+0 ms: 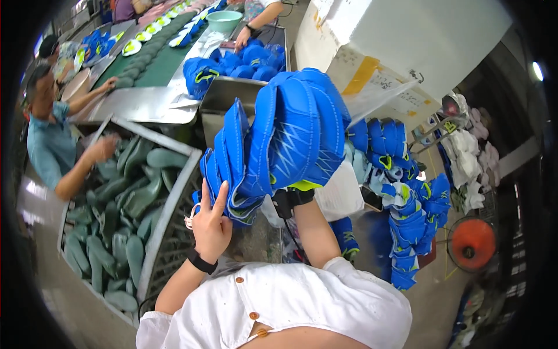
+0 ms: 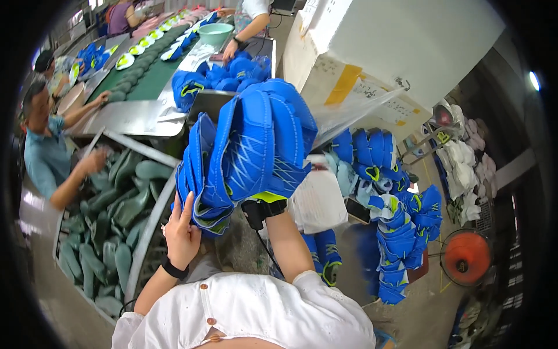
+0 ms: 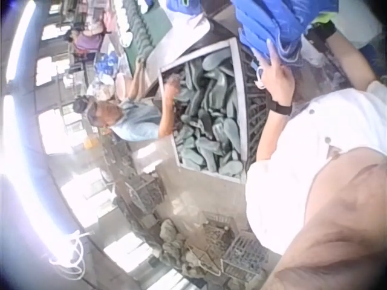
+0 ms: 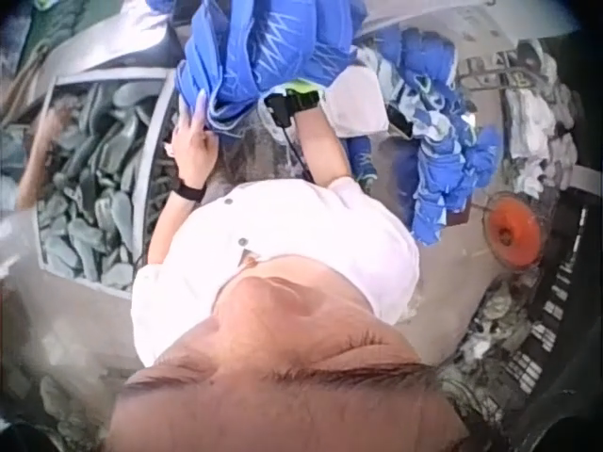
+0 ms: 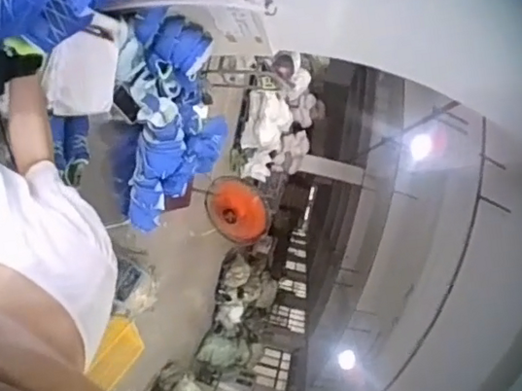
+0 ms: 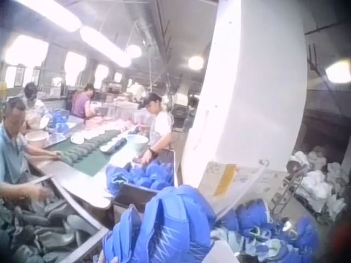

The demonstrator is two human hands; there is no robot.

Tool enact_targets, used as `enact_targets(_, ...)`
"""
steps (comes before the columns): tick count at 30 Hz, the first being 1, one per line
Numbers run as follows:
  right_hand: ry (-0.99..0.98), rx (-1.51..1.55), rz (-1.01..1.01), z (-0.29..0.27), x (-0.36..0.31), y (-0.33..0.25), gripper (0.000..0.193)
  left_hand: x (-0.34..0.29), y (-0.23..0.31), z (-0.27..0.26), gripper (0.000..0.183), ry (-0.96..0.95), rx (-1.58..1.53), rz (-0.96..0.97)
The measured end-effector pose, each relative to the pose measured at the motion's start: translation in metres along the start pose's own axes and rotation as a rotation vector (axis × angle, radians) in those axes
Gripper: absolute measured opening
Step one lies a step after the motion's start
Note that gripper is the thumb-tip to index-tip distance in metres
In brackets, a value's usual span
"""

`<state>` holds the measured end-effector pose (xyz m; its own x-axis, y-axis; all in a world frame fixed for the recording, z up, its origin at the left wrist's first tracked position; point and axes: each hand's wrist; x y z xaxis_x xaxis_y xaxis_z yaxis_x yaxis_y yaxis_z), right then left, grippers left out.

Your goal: The recorder is sorting and organizing blue shoe upper components at a manufacturing station.

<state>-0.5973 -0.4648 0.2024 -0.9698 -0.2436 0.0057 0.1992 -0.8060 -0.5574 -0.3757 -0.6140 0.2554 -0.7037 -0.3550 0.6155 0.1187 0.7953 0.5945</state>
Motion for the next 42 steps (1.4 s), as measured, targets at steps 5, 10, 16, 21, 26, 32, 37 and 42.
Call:
enact_targets(5, -0.059, 0.044, -0.059, 0.036, 0.074, 0.013, 0.065, 0.060, -0.050, 0.029, 0.070, -0.024, -0.138, -0.124)
enact_targets(10, -0.190, 0.039, -0.029, 0.074, 0.137, 0.014, 0.064, 0.123, -0.097, 0.064, 0.070, 0.024, -0.168, -0.095)
enact_targets(16, -0.259, -0.028, 0.032, 0.118, 0.242, -0.014, 0.063, 0.227, -0.116, 0.119, 0.072, 0.067, -0.315, 0.090)
enact_targets(21, -0.216, -0.001, 0.075, 0.150, 0.334, -0.017, 0.062, 0.333, -0.158, 0.130, 0.073, 0.118, -0.538, -0.075)
enact_targets(26, -0.179, 0.042, 0.093, 0.172, 0.446, -0.016, 0.061, 0.430, -0.194, 0.178, 0.070, 0.042, -0.654, -0.322)
enact_targets(32, -0.043, 0.090, 0.293, 0.095, 0.531, 0.043, 0.070, 0.463, -0.219, 0.228, 0.068, -0.159, -0.563, -0.524)
enact_targets(37, 0.149, 0.002, 0.251, 0.058, 0.580, 0.071, 0.072, 0.508, -0.228, 0.265, 0.066, -0.202, -0.524, -0.697)
enact_targets(42, 0.339, -0.138, 0.317, 0.053, 0.628, 0.106, 0.071, 0.542, -0.269, 0.306, 0.061, -0.203, -0.509, -0.680)
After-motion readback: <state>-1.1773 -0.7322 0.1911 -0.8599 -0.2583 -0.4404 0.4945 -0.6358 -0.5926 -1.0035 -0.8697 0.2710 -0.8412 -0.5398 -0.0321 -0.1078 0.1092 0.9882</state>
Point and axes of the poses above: each hand's wrist, its own x-axis towards the middle knuckle, its own z-axis out of the palm, y = z × x, and after that the axes turned 14 degrees about y, right-handed
